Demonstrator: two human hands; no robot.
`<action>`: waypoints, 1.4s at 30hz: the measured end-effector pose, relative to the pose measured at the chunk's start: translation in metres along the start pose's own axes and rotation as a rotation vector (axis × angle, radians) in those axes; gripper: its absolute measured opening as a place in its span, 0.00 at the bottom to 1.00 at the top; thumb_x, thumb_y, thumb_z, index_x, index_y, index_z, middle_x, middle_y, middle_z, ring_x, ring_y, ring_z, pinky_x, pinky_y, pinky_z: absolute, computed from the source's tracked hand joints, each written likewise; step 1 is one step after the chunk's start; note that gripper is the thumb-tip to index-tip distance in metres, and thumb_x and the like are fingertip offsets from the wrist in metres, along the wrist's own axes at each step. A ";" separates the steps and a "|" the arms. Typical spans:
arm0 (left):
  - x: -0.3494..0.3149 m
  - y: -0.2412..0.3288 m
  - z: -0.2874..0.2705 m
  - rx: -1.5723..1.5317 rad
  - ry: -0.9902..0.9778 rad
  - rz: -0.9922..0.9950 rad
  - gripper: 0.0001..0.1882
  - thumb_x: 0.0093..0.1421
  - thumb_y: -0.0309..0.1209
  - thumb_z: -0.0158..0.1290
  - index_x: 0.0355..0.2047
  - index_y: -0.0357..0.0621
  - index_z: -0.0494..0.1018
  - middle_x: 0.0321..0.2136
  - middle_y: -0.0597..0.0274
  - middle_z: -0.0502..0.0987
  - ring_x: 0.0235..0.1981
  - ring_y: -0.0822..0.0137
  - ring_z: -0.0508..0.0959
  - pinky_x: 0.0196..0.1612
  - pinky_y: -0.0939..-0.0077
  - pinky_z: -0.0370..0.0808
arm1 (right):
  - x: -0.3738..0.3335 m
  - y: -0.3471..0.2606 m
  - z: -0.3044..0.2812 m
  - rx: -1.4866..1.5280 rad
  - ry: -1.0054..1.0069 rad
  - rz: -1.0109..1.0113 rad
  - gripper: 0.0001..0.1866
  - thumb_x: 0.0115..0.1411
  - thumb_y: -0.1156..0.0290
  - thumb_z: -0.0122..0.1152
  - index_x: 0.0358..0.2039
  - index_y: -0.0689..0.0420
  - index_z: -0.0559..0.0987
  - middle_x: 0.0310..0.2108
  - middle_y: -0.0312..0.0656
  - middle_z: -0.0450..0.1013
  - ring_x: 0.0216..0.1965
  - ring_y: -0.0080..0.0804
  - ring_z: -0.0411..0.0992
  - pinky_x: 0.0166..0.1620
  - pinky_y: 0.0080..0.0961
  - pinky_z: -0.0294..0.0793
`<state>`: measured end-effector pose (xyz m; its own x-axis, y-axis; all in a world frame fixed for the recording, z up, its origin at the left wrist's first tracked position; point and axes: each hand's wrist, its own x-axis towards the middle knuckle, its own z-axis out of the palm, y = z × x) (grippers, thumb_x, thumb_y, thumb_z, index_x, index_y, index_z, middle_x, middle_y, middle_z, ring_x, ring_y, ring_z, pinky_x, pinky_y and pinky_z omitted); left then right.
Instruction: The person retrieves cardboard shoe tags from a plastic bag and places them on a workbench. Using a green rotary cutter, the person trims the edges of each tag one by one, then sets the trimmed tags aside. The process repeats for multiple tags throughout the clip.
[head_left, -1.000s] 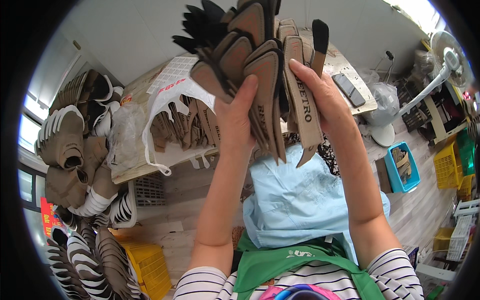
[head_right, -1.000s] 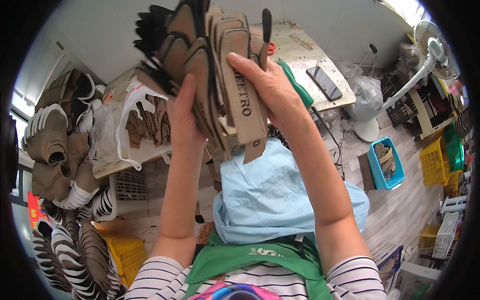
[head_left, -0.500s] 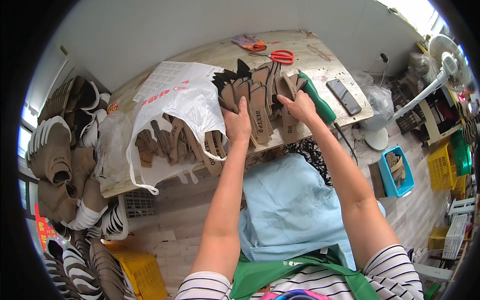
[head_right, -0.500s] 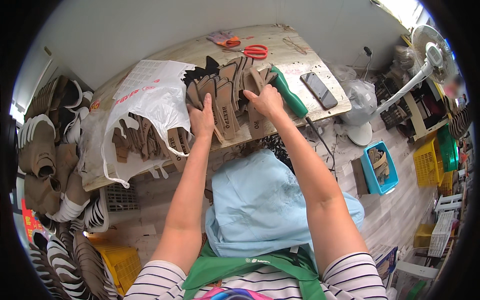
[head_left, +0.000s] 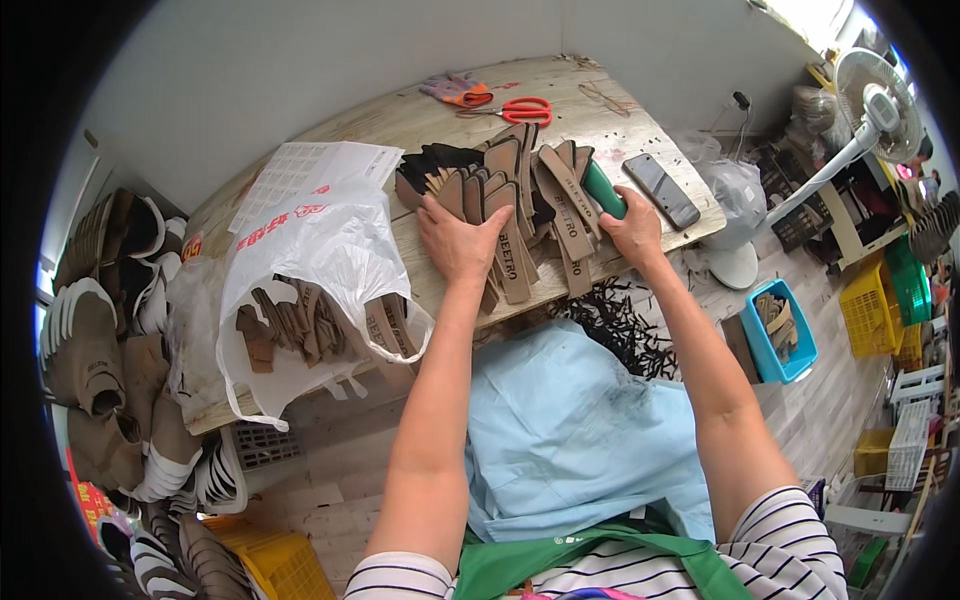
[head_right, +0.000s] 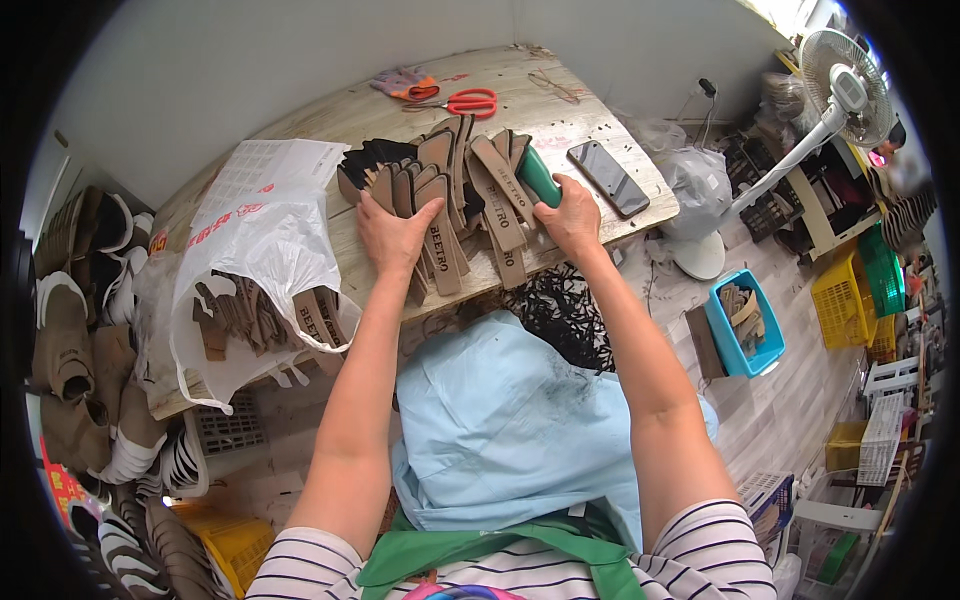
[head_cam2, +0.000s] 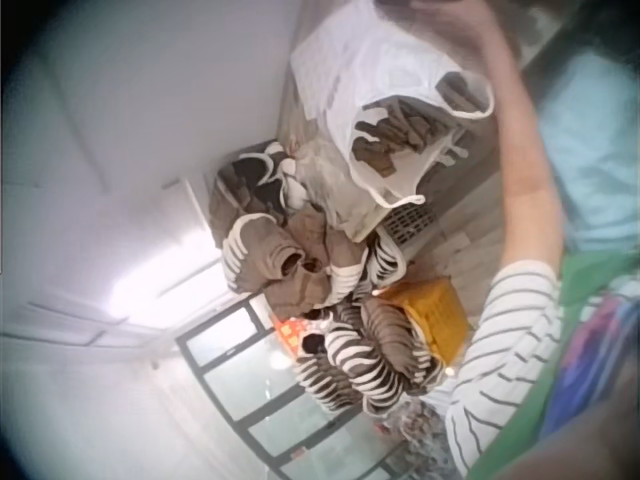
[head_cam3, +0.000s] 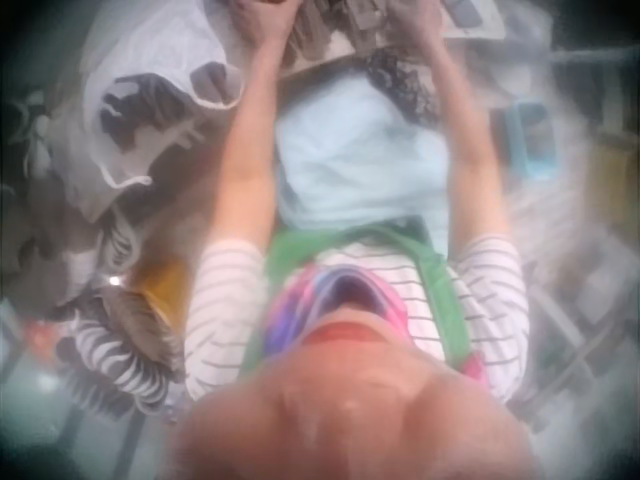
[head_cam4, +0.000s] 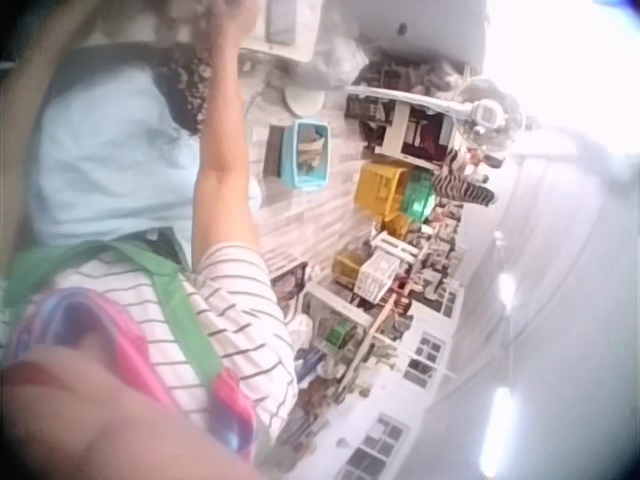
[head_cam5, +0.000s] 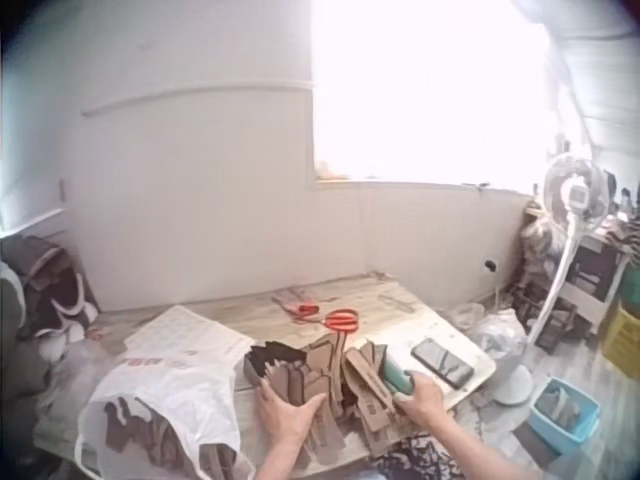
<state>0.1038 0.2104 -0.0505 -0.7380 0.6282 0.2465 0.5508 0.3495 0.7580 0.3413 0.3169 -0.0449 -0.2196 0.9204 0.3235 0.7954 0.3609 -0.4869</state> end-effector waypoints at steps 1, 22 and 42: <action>-0.003 0.003 0.004 0.019 0.000 -0.001 0.67 0.37 0.61 0.69 0.64 0.26 0.49 0.62 0.25 0.56 0.65 0.38 0.57 0.68 0.54 0.54 | 0.000 -0.001 0.002 0.066 0.040 0.041 0.31 0.46 0.60 0.66 0.51 0.61 0.76 0.42 0.52 0.77 0.45 0.48 0.75 0.49 0.40 0.73; -0.021 0.057 0.066 -0.227 0.030 0.112 0.67 0.42 0.61 0.67 0.64 0.19 0.46 0.61 0.25 0.57 0.64 0.37 0.58 0.67 0.54 0.55 | 0.087 0.185 -0.068 -0.034 0.059 -0.073 0.31 0.44 0.73 0.69 0.53 0.47 0.79 0.39 0.43 0.76 0.41 0.41 0.75 0.47 0.31 0.72; -0.078 -0.020 -0.233 -0.424 0.072 0.420 0.09 0.53 0.18 0.57 0.36 0.37 0.76 0.32 0.61 0.74 0.31 0.72 0.75 0.36 0.79 0.72 | 0.090 0.153 -0.108 -0.225 0.065 -0.127 0.33 0.51 0.68 0.68 0.59 0.57 0.71 0.55 0.51 0.71 0.56 0.42 0.71 0.57 0.32 0.69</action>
<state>0.0594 -0.0080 0.0556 -0.5235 0.5986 0.6063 0.6086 -0.2353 0.7578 0.5040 0.4388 -0.0027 -0.2947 0.8558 0.4251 0.8710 0.4236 -0.2489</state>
